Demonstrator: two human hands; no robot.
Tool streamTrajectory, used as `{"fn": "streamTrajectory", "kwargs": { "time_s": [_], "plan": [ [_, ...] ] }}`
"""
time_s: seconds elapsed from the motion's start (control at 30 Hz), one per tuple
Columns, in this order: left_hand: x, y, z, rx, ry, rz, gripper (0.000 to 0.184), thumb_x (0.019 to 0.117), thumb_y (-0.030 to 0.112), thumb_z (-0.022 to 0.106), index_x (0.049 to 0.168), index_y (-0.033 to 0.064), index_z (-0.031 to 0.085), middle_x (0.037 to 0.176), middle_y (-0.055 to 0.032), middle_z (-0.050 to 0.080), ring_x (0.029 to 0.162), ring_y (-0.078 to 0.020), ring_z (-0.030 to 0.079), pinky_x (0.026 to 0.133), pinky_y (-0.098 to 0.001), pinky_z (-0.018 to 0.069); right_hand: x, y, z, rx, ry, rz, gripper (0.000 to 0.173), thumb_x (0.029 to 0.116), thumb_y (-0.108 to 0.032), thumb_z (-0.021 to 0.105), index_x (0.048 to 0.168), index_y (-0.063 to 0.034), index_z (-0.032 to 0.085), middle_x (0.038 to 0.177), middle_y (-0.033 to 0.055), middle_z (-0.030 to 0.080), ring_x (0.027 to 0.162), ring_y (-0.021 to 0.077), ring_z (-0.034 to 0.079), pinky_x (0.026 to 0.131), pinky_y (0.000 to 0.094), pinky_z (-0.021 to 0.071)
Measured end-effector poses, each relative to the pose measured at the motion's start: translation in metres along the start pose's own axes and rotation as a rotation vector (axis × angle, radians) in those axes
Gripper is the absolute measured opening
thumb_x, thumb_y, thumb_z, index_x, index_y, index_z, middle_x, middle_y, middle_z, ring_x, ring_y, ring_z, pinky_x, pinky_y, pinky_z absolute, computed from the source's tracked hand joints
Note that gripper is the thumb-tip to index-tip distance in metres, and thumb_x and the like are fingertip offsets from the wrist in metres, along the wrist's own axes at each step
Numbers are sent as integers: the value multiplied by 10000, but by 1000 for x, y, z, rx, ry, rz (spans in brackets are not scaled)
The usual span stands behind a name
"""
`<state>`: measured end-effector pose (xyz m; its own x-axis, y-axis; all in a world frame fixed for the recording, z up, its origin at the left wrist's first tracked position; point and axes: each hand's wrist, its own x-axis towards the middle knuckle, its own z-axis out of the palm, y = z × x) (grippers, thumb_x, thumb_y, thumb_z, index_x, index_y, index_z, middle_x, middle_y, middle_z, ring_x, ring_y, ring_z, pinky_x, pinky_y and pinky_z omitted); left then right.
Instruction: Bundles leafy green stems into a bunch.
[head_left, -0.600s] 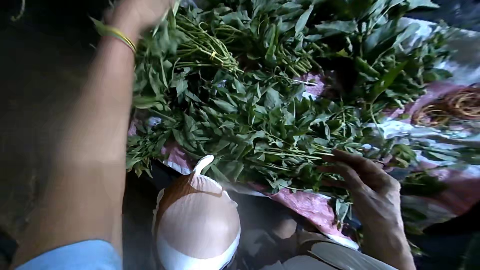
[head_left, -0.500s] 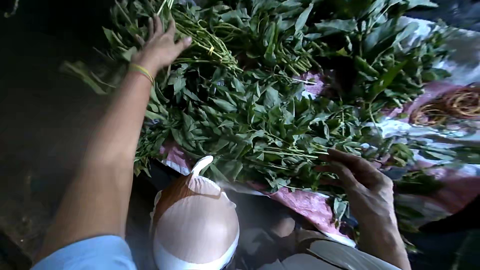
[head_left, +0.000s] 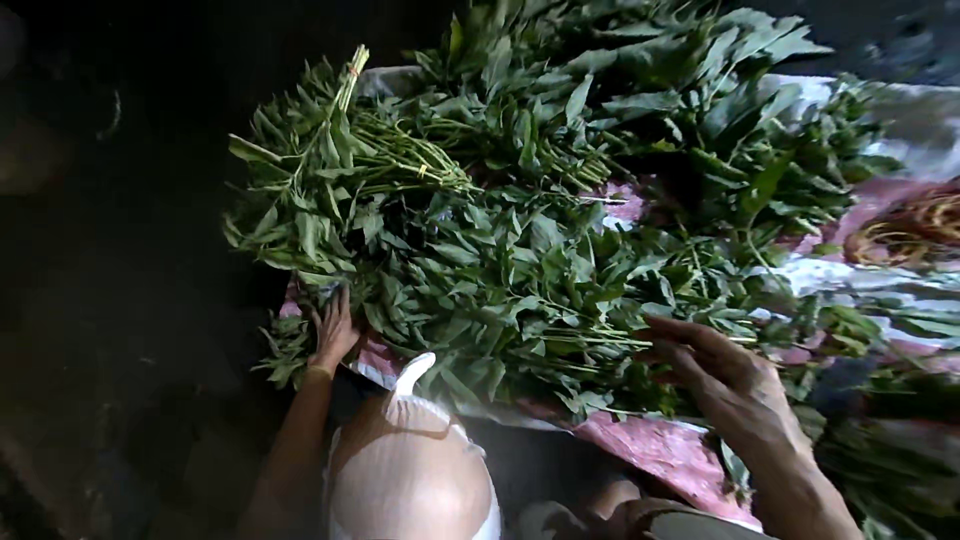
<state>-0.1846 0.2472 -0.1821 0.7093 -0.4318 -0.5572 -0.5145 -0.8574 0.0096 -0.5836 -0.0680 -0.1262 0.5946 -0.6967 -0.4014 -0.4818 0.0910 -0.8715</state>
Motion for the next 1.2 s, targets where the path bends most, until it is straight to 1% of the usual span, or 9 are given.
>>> {"fn": "streamTrajectory", "kwargs": {
  "time_s": [0.1, 0.27, 0.37, 0.6, 0.83, 0.93, 1.0, 1.1, 1.2],
  "plan": [
    [14, -1, -15, -66, 0, -31, 661, 974, 269, 693, 1513, -12, 432, 1520, -287, 448, 1417, -461, 425, 1161, -649, 311, -5, -2, -3, 17, 13, -18, 397, 1022, -218, 511, 1341, 2, 595, 1173, 108, 705, 874, 135, 731, 681, 299, 628],
    [20, -11, -10, -20, -12, -22, 596, 975, 284, 693, 1412, -85, 524, 1429, -300, 533, 1370, -434, 491, 1161, -578, 362, -17, 9, -8, 40, 57, 19, 397, 1022, -236, 526, 1346, -17, 599, 1196, 108, 707, 909, 160, 738, 697, 325, 637],
    [-4, -5, -21, 27, -1, -105, 489, 1023, 361, 608, 1129, -111, 677, 1212, -315, 651, 1209, -455, 607, 1054, -597, 442, -21, 7, -11, 29, 65, 16, 385, 1022, -224, 520, 1337, -19, 606, 1186, 102, 707, 898, 147, 737, 688, 308, 633],
    [-90, 8, -124, 73, 282, 76, 456, 996, 296, 586, 850, -125, 680, 851, -326, 670, 895, -521, 673, 824, -681, 496, -14, 10, -14, 69, 70, -35, 380, 1022, -224, 517, 1319, -2, 603, 1150, 95, 711, 857, 128, 733, 684, 295, 629],
    [-128, 169, -203, 222, 352, 598, 437, 928, 309, 621, 632, -12, 587, 631, -185, 590, 623, -396, 640, 558, -574, 490, -18, -19, 3, 412, -133, -60, 418, 964, -186, 633, 1360, -59, 591, 1203, 60, 702, 904, 168, 732, 712, 321, 640],
    [-127, 268, -184, 290, 202, 821, 257, 898, 259, 722, 889, 3, 694, 692, -185, 646, 657, -413, 664, 595, -594, 507, -26, -29, 5, 691, -246, -34, 796, 820, -432, 811, 1485, -156, 471, 1335, 44, 648, 932, 201, 729, 677, 338, 642],
    [-130, 323, -155, 450, 180, 1010, 350, 878, 204, 720, 1171, 21, 662, 759, -190, 667, 666, -417, 670, 583, -566, 514, -34, -29, 3, 953, -115, 10, 873, 669, -556, 897, 1368, -200, 514, 1165, 20, 714, 891, 195, 730, 707, 382, 640],
    [-146, 386, -113, 589, 97, 1205, 382, 916, 167, 690, 1262, 26, 611, 875, -209, 666, 700, -396, 674, 583, -503, 514, -45, -27, -16, 1283, 208, 113, 497, 924, -373, 730, 1358, -177, 590, 1126, 46, 712, 962, 195, 723, 826, 413, 635],
    [-141, 427, -90, 511, -6, 1375, 831, 830, 244, 816, 1554, 125, 425, 1263, -279, 583, 917, -456, 665, 692, -561, 542, -52, -16, -43, 1383, 547, 284, 183, 1016, -259, 613, 1157, -145, 636, 1020, 36, 707, 871, 167, 717, 748, 367, 634]
  ]
}}
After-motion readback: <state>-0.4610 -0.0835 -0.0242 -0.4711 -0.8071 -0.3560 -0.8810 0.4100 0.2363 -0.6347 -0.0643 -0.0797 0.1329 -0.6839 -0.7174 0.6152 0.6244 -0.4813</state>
